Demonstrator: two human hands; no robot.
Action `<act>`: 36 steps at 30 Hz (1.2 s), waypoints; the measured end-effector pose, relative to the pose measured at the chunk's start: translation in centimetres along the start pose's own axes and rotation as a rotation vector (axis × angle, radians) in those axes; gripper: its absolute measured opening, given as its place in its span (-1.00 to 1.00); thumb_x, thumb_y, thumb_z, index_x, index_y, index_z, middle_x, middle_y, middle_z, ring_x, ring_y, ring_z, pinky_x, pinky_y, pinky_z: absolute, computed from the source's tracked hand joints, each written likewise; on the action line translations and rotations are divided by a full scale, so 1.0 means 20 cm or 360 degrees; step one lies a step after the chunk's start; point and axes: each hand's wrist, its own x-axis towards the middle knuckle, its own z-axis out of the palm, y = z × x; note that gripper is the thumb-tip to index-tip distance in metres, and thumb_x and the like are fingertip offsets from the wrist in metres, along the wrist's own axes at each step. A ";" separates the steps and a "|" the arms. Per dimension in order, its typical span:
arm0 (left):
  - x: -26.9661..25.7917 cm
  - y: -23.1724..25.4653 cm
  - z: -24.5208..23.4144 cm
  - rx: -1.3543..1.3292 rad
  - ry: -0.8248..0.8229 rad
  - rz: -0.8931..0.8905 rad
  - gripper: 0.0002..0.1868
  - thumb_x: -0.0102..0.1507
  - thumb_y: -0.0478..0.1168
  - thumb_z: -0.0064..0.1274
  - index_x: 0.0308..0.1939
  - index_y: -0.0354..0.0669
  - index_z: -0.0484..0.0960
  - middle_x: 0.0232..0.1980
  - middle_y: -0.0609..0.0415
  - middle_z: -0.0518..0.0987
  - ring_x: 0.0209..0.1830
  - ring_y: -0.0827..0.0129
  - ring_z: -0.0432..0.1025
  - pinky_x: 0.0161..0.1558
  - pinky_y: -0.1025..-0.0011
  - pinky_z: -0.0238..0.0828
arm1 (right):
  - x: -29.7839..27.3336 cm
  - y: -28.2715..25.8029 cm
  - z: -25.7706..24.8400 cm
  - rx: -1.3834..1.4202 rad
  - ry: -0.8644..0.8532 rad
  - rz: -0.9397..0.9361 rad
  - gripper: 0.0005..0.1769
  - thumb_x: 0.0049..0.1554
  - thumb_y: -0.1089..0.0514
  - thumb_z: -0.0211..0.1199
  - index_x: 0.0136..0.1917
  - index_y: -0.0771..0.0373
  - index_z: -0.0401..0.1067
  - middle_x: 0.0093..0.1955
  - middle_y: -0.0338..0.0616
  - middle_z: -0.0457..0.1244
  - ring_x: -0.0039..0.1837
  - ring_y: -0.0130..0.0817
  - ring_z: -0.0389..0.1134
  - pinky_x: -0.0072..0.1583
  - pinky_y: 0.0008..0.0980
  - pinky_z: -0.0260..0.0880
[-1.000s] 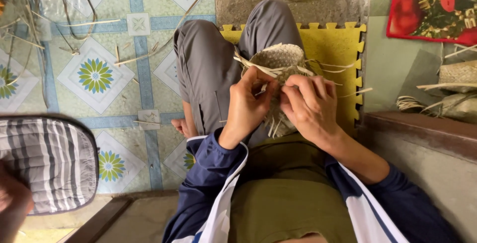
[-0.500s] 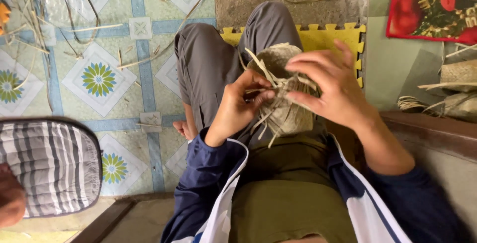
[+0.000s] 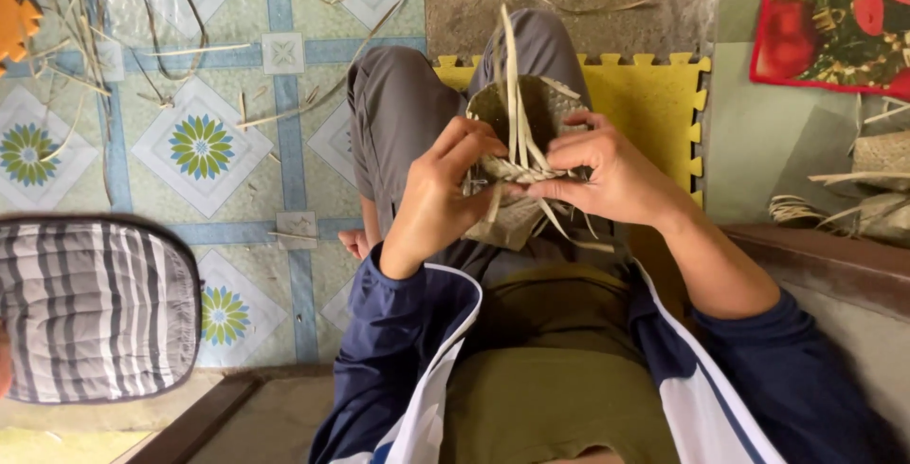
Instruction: Weaving a small basket structure by hand using dried plant strips, interlacing them and tucking ends to secure the shape.
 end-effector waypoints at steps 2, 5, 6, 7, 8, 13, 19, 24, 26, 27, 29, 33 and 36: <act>-0.01 -0.03 0.00 0.0005 -0.0050 -0.0017 -0.68 0.12 -0.21 0.42 -0.14 -0.14 0.61 -0.14 0.05 0.50 -0.30 0.00 0.53 -0.19 0.25 0.50 | -0.02 0.01 0.01 0.0018 0.0024 0.0035 -0.67 0.10 0.04 0.48 -0.39 0.10 0.41 -0.41 -0.38 0.24 -0.20 -0.35 0.40 0.35 -0.05 0.12; -0.01 -0.02 0.00 -0.0008 -0.0139 -0.0030 -0.73 0.14 -0.21 0.40 -0.22 -0.14 0.60 -0.27 0.06 0.48 -0.40 0.02 0.50 -0.30 0.28 0.46 | -0.07 0.06 0.04 0.0038 0.0082 0.0092 -0.73 0.14 0.09 0.44 -0.35 0.10 0.48 -0.38 -0.37 0.29 -0.18 -0.36 0.43 0.34 -0.13 0.15; -0.01 -0.02 0.00 -0.0020 -0.0177 -0.0036 -0.74 0.14 -0.24 0.39 -0.23 -0.18 0.59 -0.30 0.02 0.48 -0.42 -0.01 0.49 -0.32 0.27 0.45 | -0.09 0.08 0.05 0.0051 0.0110 0.0114 -0.74 0.16 0.09 0.43 -0.35 0.10 0.50 -0.38 -0.36 0.31 -0.17 -0.34 0.44 0.33 -0.15 0.17; -0.01 0.00 -0.01 -0.0020 -0.0172 -0.0033 -0.74 0.14 -0.24 0.39 -0.23 -0.18 0.59 -0.30 0.02 0.48 -0.42 -0.01 0.49 -0.32 0.27 0.45 | -0.09 0.09 0.06 0.0047 0.0108 0.0110 -0.74 0.16 0.09 0.43 -0.35 0.10 0.50 -0.38 -0.36 0.31 -0.17 -0.34 0.44 0.33 -0.15 0.17; -0.01 0.01 -0.03 0.0015 -0.0254 -0.0040 -0.73 0.11 -0.31 0.37 -0.20 -0.20 0.59 -0.28 -0.02 0.50 -0.37 -0.10 0.50 -0.30 0.17 0.45 | -0.10 0.10 0.07 0.0071 0.0121 0.0123 -0.76 0.16 0.10 0.43 -0.34 0.08 0.52 -0.38 -0.38 0.31 -0.19 -0.38 0.43 0.33 -0.17 0.16; -0.01 -0.05 -0.03 0.0001 -0.0393 -0.0074 -0.78 0.14 -0.36 0.30 -0.19 -0.21 0.59 -0.31 -0.04 0.53 -0.33 -0.14 0.55 -0.29 0.19 0.46 | -0.08 0.08 0.08 0.0101 0.0160 0.0159 -0.79 0.17 0.15 0.41 -0.31 0.11 0.54 -0.37 -0.36 0.33 -0.20 -0.38 0.43 0.29 -0.23 0.18; 0.00 -0.18 0.02 -0.0379 -0.0455 -0.0054 -0.69 0.17 -0.13 0.39 -0.16 -0.21 0.65 -0.30 -0.06 0.56 -0.34 0.07 0.52 -0.28 0.27 0.41 | -0.07 0.04 0.03 0.0365 0.0328 0.0261 -0.94 0.08 0.28 0.49 -0.18 0.27 0.61 -0.25 -0.11 0.43 -0.11 -0.29 0.48 0.17 -0.23 0.38; 0.02 -0.17 0.05 -0.0373 -0.0358 -0.0068 -0.74 0.18 -0.23 0.37 -0.18 -0.29 0.64 -0.32 -0.12 0.56 -0.38 0.08 0.49 -0.33 0.28 0.34 | -0.04 0.06 0.03 0.0467 0.0464 0.0329 -0.90 0.14 0.31 0.45 -0.05 0.35 0.59 -0.19 -0.03 0.42 -0.11 -0.35 0.43 0.10 -0.29 0.44; 0.02 -0.18 0.07 -0.0334 -0.0354 -0.0080 -0.74 0.17 -0.21 0.37 -0.19 -0.26 0.64 -0.32 -0.10 0.57 -0.39 0.09 0.49 -0.34 0.28 0.34 | -0.02 0.09 0.03 0.0499 0.0492 0.0272 -0.90 0.14 0.34 0.43 -0.05 0.38 0.57 -0.17 0.00 0.41 -0.07 -0.33 0.43 0.09 -0.30 0.44; 0.02 -0.18 0.07 -0.0295 -0.0347 -0.0089 -0.73 0.17 -0.19 0.37 -0.19 -0.24 0.64 -0.32 -0.08 0.58 -0.39 0.09 0.49 -0.35 0.28 0.34 | -0.02 0.10 0.03 0.0527 0.0520 0.0214 -0.90 0.15 0.36 0.42 -0.04 0.42 0.56 -0.15 0.03 0.40 -0.04 -0.31 0.42 0.09 -0.31 0.44; 0.01 -0.20 0.09 -0.0259 -0.0352 -0.0108 -0.73 0.18 -0.17 0.36 -0.19 -0.24 0.64 -0.30 -0.09 0.60 -0.36 0.04 0.52 -0.33 0.27 0.37 | 0.00 0.11 0.00 0.0532 0.0530 0.0186 -0.89 0.17 0.40 0.37 0.00 0.43 0.54 -0.10 0.07 0.39 -0.01 -0.24 0.43 0.14 -0.24 0.45; 0.01 -0.19 0.10 0.0063 -0.0263 -0.0178 -0.55 0.18 -0.01 0.34 0.02 -0.14 0.58 -0.04 -0.09 0.56 -0.14 -0.20 0.54 -0.19 0.01 0.52 | 0.07 -0.02 -0.10 0.0421 0.0377 0.0090 -0.80 0.20 0.30 0.40 0.08 0.41 0.51 -0.05 0.09 0.38 0.05 -0.13 0.42 0.20 -0.12 0.41; -0.02 -0.11 0.07 0.0114 -0.0077 -0.0365 -0.13 0.12 0.38 0.17 0.30 -0.05 0.34 0.24 -0.10 0.31 0.04 -0.26 0.50 -0.01 -0.19 0.55 | 0.01 0.04 -0.07 0.0332 0.0166 0.0318 -0.91 0.17 0.35 0.35 -0.02 0.41 0.56 -0.12 0.14 0.41 0.02 -0.11 0.46 0.14 -0.13 0.41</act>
